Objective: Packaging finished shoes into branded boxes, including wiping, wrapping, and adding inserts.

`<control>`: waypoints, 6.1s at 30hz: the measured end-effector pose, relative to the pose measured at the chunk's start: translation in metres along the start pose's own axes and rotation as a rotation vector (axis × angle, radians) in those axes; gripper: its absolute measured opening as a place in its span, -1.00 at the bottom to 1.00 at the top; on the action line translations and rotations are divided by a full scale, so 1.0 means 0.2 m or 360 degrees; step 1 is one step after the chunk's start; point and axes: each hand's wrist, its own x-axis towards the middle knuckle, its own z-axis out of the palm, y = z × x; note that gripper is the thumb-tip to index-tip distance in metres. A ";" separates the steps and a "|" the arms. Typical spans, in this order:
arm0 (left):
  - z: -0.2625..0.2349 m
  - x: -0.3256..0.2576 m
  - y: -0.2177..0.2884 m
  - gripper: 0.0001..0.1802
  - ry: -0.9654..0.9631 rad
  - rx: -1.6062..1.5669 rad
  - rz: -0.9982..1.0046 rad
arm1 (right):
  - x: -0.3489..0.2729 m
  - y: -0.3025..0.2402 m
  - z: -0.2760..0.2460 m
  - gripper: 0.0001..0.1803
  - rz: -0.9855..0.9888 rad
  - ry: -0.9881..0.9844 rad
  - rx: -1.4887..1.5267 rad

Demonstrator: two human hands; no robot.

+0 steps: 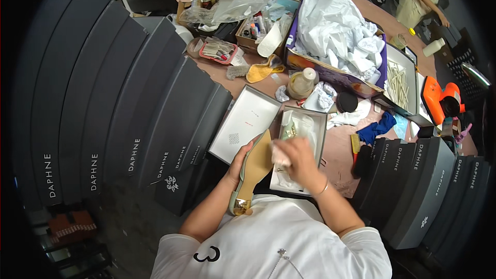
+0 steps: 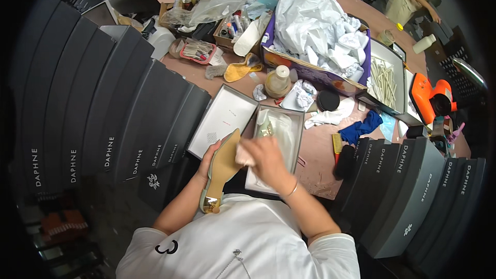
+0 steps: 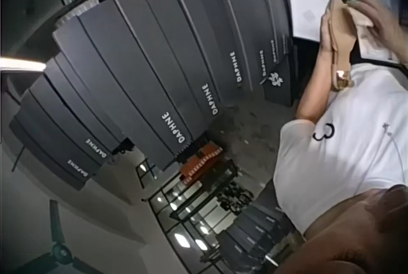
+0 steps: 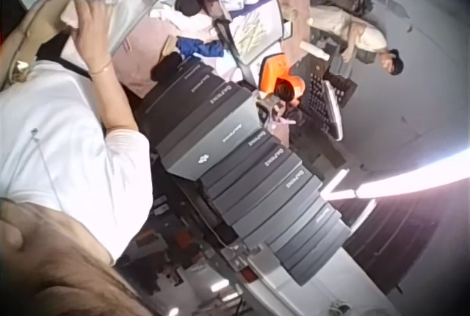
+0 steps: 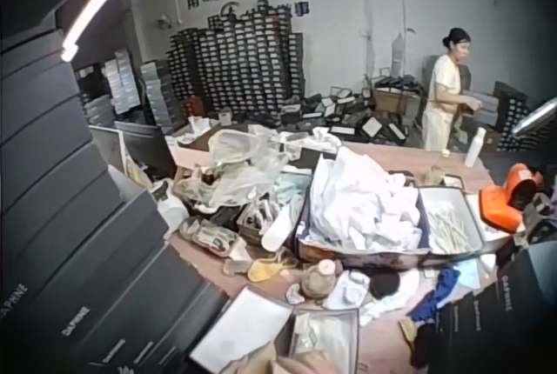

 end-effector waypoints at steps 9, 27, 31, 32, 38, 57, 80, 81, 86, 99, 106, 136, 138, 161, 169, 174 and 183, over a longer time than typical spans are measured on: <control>0.12 0.01 -0.18 -0.33 -0.0231 0.0511 0.0018 | -0.14 0.10 0.10 -0.57 0.0321 0.0496 0.0223; 0.04 -0.05 -0.21 -0.35 -0.0171 0.0545 0.0190 | -0.22 -0.19 0.10 -0.72 0.0058 0.0385 0.0206; 0.07 -0.05 -0.20 -0.36 -0.0313 0.0530 0.0116 | -0.13 -0.02 0.13 -0.60 0.0188 0.0317 0.0138; 0.04 -0.03 -0.22 -0.37 -0.0334 0.0463 0.0171 | -0.07 0.01 0.11 -0.59 0.0271 0.0376 0.0096; 0.10 -0.09 -0.19 -0.35 -0.0294 0.0508 0.0101 | -0.28 -0.26 0.10 -0.73 -0.0121 0.0136 0.0109; 0.10 -0.11 -0.14 -0.23 -0.0442 0.0454 0.0097 | -0.39 -0.23 0.04 -0.70 -0.0316 0.0096 0.0271; 0.02 -0.07 -0.09 -0.37 0.0233 0.0071 0.0136 | -0.08 -0.22 0.12 -0.80 -0.0056 -0.0018 0.0100; -0.09 -0.05 -0.05 -0.37 -0.0206 0.0277 0.0001 | -0.16 -0.29 0.15 -0.81 -0.0251 -0.0150 0.0148; 0.05 -0.07 -0.06 -0.32 -0.0118 0.0352 0.0082 | -0.17 -0.19 0.08 -0.83 -0.0050 0.0105 0.0097; 0.07 -0.12 -0.10 -0.31 0.0053 0.0022 -0.0199 | -0.07 -0.19 0.09 -0.82 0.0048 0.0144 0.0027; -0.03 -0.12 -0.09 -0.34 -0.0084 0.0210 -0.0040 | -0.05 -0.28 0.16 -0.72 -0.0071 0.0033 -0.0004; -0.10 0.28 0.27 -0.22 0.0176 0.1485 0.0647 | -0.36 0.06 -0.12 -0.80 0.0820 -0.0363 0.0392; -0.26 0.27 0.19 -0.22 -0.0012 0.0777 0.0268 | -0.35 -0.03 -0.27 -0.81 0.1110 -0.0536 0.1012; 0.19 -0.19 -0.20 -0.39 0.0138 0.0290 -0.0097 | -0.28 -0.16 0.12 -0.71 -0.0023 0.0013 -0.0035; 0.14 -0.15 -0.19 -0.32 0.0217 0.0441 -0.0025 | -0.26 -0.15 0.17 -0.78 0.0033 0.0032 -0.0097; 0.02 -0.17 -0.17 -0.45 -0.0262 0.0563 -0.0159 | -0.10 -0.07 0.09 -0.74 0.0196 0.0124 -0.0118; 0.00 -0.16 -0.19 -0.32 0.0013 0.0404 -0.0120 | -0.22 -0.18 0.10 -0.75 0.0059 0.0051 0.0194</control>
